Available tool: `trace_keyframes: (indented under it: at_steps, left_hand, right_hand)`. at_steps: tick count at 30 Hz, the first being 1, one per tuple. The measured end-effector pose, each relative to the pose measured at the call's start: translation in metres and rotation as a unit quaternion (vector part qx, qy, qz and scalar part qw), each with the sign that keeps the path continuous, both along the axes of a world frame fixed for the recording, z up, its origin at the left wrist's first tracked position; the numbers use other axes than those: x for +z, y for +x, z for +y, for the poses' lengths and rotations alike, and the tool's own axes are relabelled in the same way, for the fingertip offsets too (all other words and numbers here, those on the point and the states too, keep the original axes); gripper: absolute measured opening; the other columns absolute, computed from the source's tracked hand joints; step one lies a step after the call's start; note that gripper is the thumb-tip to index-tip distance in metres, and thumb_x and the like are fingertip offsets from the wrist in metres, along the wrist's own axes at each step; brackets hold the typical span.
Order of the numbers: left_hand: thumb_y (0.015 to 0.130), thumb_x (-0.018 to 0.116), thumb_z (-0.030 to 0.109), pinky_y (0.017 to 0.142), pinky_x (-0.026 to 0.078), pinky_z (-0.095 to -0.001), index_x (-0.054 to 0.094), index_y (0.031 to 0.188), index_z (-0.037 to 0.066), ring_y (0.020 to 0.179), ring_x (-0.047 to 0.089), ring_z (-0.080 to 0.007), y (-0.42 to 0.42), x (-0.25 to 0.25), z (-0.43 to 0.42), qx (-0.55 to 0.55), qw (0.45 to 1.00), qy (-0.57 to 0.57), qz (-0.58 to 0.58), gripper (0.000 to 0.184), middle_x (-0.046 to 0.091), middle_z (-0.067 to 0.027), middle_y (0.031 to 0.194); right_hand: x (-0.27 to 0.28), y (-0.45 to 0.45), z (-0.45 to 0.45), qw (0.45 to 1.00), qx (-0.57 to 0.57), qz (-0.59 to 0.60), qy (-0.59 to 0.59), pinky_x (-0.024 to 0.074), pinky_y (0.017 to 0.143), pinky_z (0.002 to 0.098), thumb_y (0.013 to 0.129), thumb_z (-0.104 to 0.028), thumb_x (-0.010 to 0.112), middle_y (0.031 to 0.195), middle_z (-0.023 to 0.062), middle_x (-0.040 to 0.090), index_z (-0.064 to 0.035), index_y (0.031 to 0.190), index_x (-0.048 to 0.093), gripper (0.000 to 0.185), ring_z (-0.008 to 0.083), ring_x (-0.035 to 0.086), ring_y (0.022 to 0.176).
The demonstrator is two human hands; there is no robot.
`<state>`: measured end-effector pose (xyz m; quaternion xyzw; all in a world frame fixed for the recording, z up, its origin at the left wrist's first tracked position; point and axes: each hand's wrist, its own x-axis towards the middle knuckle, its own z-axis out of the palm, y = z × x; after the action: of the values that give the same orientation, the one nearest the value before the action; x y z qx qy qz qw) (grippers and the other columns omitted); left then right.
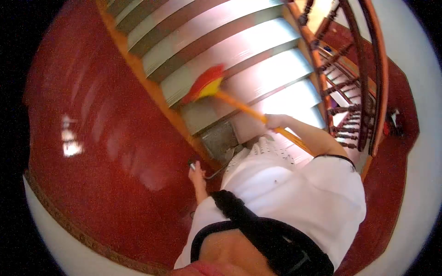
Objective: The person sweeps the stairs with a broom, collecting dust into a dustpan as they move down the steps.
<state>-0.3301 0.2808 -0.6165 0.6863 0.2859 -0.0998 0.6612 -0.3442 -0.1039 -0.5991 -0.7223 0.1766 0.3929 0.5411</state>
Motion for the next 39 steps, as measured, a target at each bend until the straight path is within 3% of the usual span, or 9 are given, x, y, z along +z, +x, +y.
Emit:
trace_keyframes:
  at_steps: [6,16,20,22,24,30,33,35,39]
  left_hand:
    - [0.074,0.056,0.021,0.035,0.031,-0.0228,0.046,0.069,0.005,0.036,0.032,-0.0089,0.011,0.000,-0.012,-0.026,0.999,0.031,-0.015,0.019,0.036,0.0003,0.047]
    - [0.075,0.055,0.020,0.037,0.032,-0.0222,0.045,0.067,0.005,0.034,0.031,-0.0079,-0.003,0.013,-0.021,-0.034,0.998,0.040,0.019,0.020,0.035,0.0007,0.044]
    - [0.075,0.055,0.021,0.037,0.033,-0.0213,0.046,0.070,0.005,0.035,0.032,-0.0076,-0.011,0.016,-0.020,-0.019,0.999,0.037,0.026,0.020,0.036,0.0012,0.045]
    - [0.074,0.056,0.022,0.037,0.033,-0.0204,0.047,0.070,0.005,0.036,0.034,-0.0073,-0.011,0.020,-0.021,-0.032,0.998,0.048,0.036,0.020,0.036,0.0013,0.047]
    - [0.074,0.057,0.023,0.037,0.033,-0.0195,0.046,0.069,0.005,0.037,0.035,-0.0072,-0.005,0.021,-0.011,-0.028,0.998,0.046,0.037,0.022,0.037,0.0013,0.048]
    - [0.074,0.056,0.024,0.038,0.034,-0.0215,0.045,0.068,0.005,0.038,0.037,-0.0082,-0.003,0.024,-0.006,-0.033,0.996,0.068,0.050,0.023,0.036,0.0013,0.049]
    - [0.075,0.056,0.023,0.040,0.035,-0.0227,0.044,0.068,0.005,0.039,0.036,-0.0084,0.001,0.018,-0.004,-0.028,0.996,0.067,0.060,0.022,0.037,0.0010,0.049]
    - [0.075,0.055,0.022,0.041,0.036,-0.0230,0.044,0.068,0.006,0.040,0.036,-0.0081,0.004,0.020,-0.001,-0.035,0.996,0.058,0.052,0.021,0.037,0.0010,0.050]
    - [0.075,0.055,0.022,0.040,0.035,-0.0232,0.044,0.067,0.006,0.039,0.035,-0.0080,0.020,0.013,0.008,-0.025,0.998,0.020,0.047,0.021,0.036,0.0012,0.050]
  right_hand:
    - [0.087,-0.068,-0.003,0.990,-0.056,-0.019,0.131,0.0341,0.036,0.0226,0.068,-0.011,0.056,0.059,0.0038,0.043,-0.0042,0.103,0.035,0.041,0.0099,0.041,0.043]
    - [0.024,-0.132,-0.109,0.906,-0.416,-0.047,-0.059,0.0341,0.035,0.0246,0.073,-0.005,0.046,0.052,0.0045,0.040,-0.0005,0.088,0.034,0.020,0.0119,0.041,0.039]
    - [-0.082,-0.068,-0.145,0.914,-0.388,-0.053,-0.108,0.0379,0.035,0.0280,0.070,-0.004,0.043,0.056,0.0079,0.043,0.0035,0.087,0.031,0.022,0.0160,0.043,0.040]
    - [-0.080,-0.032,-0.101,0.918,-0.381,-0.054,-0.090,0.0400,0.036,0.0289,0.069,-0.003,0.045,0.060,0.0102,0.045,0.0038,0.090,0.028,0.028,0.0171,0.045,0.043]
    - [-0.082,-0.018,-0.066,0.971,-0.212,0.023,-0.109,0.0405,0.036,0.0289,0.069,-0.002,0.046,0.064,0.0131,0.045,0.0044,0.091,0.026,0.030,0.0176,0.047,0.047]
    - [-0.082,-0.008,0.002,0.982,-0.186,0.037,0.010,0.0385,0.036,0.0267,0.072,-0.004,0.045,0.057,0.0087,0.043,0.0089,0.114,0.009,0.057,0.0147,0.046,0.043]
    - [-0.078,-0.014,0.030,0.998,-0.065,0.013,-0.016,0.0378,0.036,0.0264,0.071,-0.004,0.044,0.057,0.0090,0.045,0.0056,0.113,0.014,0.052,0.0144,0.045,0.042]
    - [-0.084,-0.016,0.056,0.993,-0.006,-0.113,-0.019,0.0410,0.044,0.0326,0.067,-0.008,0.045,0.056,0.0105,0.048,0.0040,0.096,0.035,0.033,0.0191,0.049,0.046]
    - [-0.075,0.015,0.094,0.995,0.070,-0.039,0.060,0.0412,0.046,0.0323,0.068,-0.008,0.045,0.054,0.0080,0.048,0.0032,0.097,0.035,0.033,0.0185,0.049,0.046]
